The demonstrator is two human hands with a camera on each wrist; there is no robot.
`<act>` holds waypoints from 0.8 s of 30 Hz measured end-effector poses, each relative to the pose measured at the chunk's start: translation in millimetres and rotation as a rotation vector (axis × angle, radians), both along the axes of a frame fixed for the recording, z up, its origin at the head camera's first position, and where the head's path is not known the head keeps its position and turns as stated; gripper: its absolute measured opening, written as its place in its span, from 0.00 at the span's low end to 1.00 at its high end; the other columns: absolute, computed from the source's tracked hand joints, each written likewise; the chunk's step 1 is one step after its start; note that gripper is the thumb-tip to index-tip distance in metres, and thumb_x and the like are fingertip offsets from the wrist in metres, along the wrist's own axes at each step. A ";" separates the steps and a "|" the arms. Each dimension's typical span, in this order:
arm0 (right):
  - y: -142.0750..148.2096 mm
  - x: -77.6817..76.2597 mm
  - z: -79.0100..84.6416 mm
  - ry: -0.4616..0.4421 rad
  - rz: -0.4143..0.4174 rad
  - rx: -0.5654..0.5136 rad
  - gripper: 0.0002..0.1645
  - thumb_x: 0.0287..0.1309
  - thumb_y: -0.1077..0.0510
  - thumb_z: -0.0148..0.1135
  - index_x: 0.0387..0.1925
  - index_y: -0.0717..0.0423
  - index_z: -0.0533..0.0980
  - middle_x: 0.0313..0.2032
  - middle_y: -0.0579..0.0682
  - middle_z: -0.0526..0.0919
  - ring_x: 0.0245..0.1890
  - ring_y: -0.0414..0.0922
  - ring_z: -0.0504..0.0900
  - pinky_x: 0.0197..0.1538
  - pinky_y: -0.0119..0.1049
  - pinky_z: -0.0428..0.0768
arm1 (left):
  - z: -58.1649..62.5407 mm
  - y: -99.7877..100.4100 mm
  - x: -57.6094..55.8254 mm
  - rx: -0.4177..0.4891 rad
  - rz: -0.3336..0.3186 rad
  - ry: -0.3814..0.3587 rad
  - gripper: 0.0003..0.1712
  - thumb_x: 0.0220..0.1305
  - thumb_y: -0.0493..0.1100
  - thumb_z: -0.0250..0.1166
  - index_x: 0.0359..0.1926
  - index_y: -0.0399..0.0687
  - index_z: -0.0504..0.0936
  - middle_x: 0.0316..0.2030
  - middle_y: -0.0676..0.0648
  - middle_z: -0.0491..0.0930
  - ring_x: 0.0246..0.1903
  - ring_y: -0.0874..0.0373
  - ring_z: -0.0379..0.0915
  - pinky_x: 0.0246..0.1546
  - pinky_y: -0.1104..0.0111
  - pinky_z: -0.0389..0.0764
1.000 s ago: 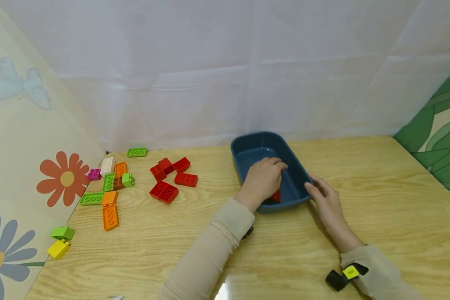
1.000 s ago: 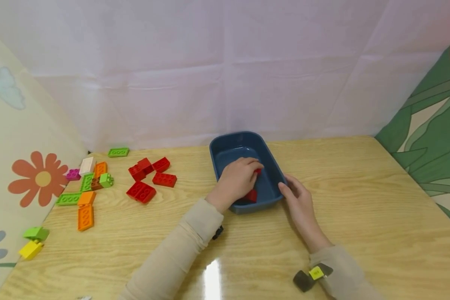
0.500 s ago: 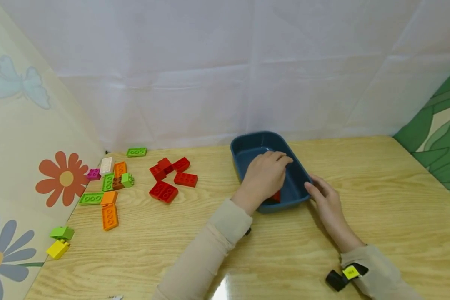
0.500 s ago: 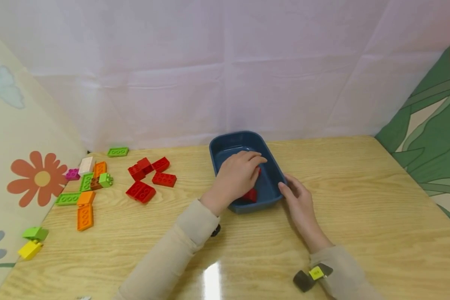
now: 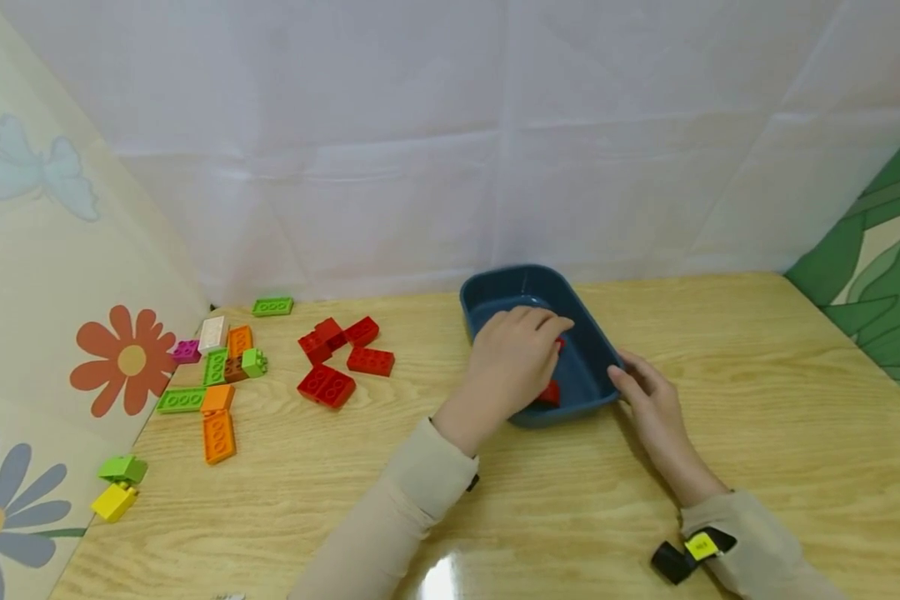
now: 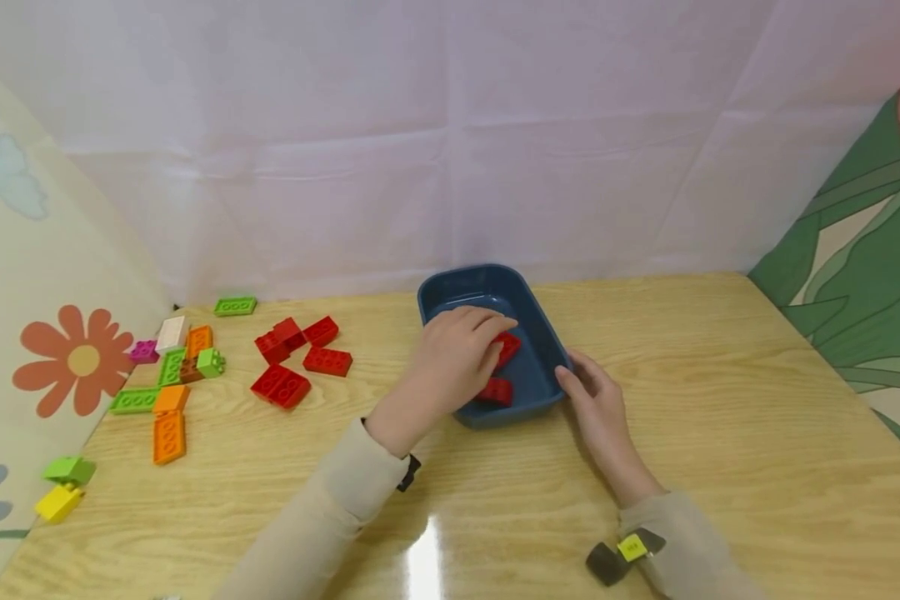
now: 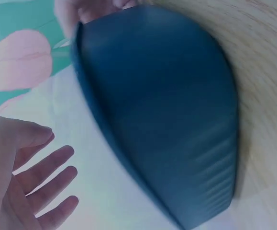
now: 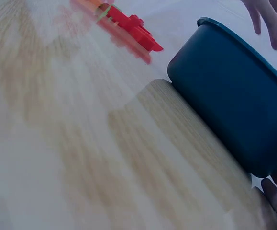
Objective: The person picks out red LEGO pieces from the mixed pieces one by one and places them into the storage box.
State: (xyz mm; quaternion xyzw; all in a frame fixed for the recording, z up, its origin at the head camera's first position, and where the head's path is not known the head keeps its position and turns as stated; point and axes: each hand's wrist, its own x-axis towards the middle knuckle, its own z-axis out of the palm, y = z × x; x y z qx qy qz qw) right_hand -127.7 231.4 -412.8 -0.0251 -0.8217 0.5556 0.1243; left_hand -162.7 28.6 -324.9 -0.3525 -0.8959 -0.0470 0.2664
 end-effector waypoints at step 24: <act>-0.3 -1.4 -1.6 0.013 0.000 -0.013 0.31 0.66 0.50 0.50 0.61 0.70 0.66 0.38 0.19 0.74 0.39 0.23 0.73 0.38 0.10 0.74 | -5.6 -83.3 19.1 0.068 0.018 0.037 0.15 0.59 0.44 0.62 0.47 0.49 0.83 0.44 0.50 0.86 0.48 0.56 0.77 0.52 0.62 0.80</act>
